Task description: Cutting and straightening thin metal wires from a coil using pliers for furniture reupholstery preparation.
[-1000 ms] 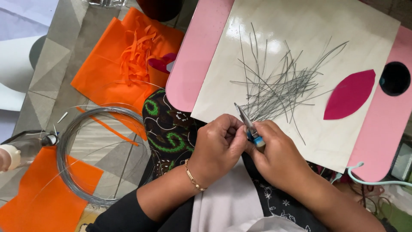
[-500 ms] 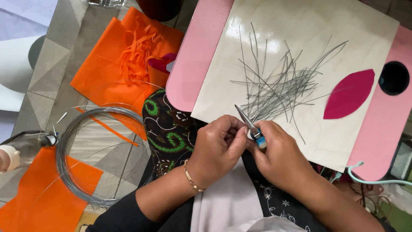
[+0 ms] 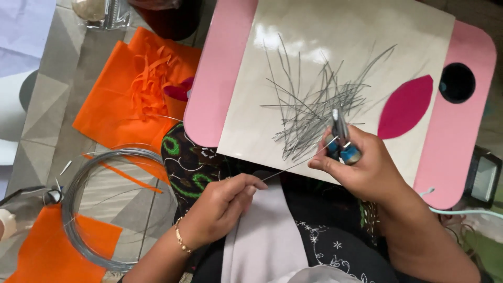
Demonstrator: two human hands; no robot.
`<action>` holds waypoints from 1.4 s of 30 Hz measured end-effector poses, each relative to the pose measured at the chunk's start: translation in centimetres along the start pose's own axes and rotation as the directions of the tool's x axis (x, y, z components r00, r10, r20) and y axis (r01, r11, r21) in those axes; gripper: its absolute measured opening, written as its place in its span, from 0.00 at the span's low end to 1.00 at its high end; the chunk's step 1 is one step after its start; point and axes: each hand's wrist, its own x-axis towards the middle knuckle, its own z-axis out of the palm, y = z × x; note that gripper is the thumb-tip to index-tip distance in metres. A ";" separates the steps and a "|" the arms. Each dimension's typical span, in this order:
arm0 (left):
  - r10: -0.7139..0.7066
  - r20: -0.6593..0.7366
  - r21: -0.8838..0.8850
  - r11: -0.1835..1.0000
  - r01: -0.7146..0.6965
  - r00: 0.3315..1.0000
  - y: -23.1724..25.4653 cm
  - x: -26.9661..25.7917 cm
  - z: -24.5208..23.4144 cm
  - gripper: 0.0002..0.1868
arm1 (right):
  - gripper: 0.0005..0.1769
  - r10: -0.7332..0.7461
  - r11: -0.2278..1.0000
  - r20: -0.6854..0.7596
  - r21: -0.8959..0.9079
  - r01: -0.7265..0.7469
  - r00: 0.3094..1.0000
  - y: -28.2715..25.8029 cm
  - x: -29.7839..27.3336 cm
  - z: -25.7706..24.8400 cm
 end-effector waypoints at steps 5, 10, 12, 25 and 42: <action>-0.045 0.024 -0.061 0.997 0.046 0.999 0.2 -0.3 0.3 0.13 | 0.12 -0.038 0.984 -0.097 -0.179 0.020 0.995 -0.3 0.5 0.0; -0.037 0.028 -0.105 0.994 0.039 0.999 0.0 -0.1 1.1 0.14 | 0.08 -0.189 0.944 -0.135 -0.297 0.142 0.973 0.6 1.5 0.0; -0.025 0.043 -0.123 0.992 0.030 0.999 -0.3 -0.1 1.4 0.13 | 0.09 -0.347 0.833 -0.159 -0.504 0.226 0.924 1.1 1.8 0.0; -0.108 -0.181 -0.089 0.992 0.093 0.977 -0.1 1.4 1.2 0.12 | 0.08 -0.286 0.696 -0.025 -0.693 0.190 0.958 1.6 0.2 -1.9; -0.227 -0.014 -0.820 0.560 0.119 0.974 -3.0 4.2 1.4 0.09 | 0.12 -0.499 0.665 0.302 -0.468 0.582 0.812 2.6 -1.0 5.9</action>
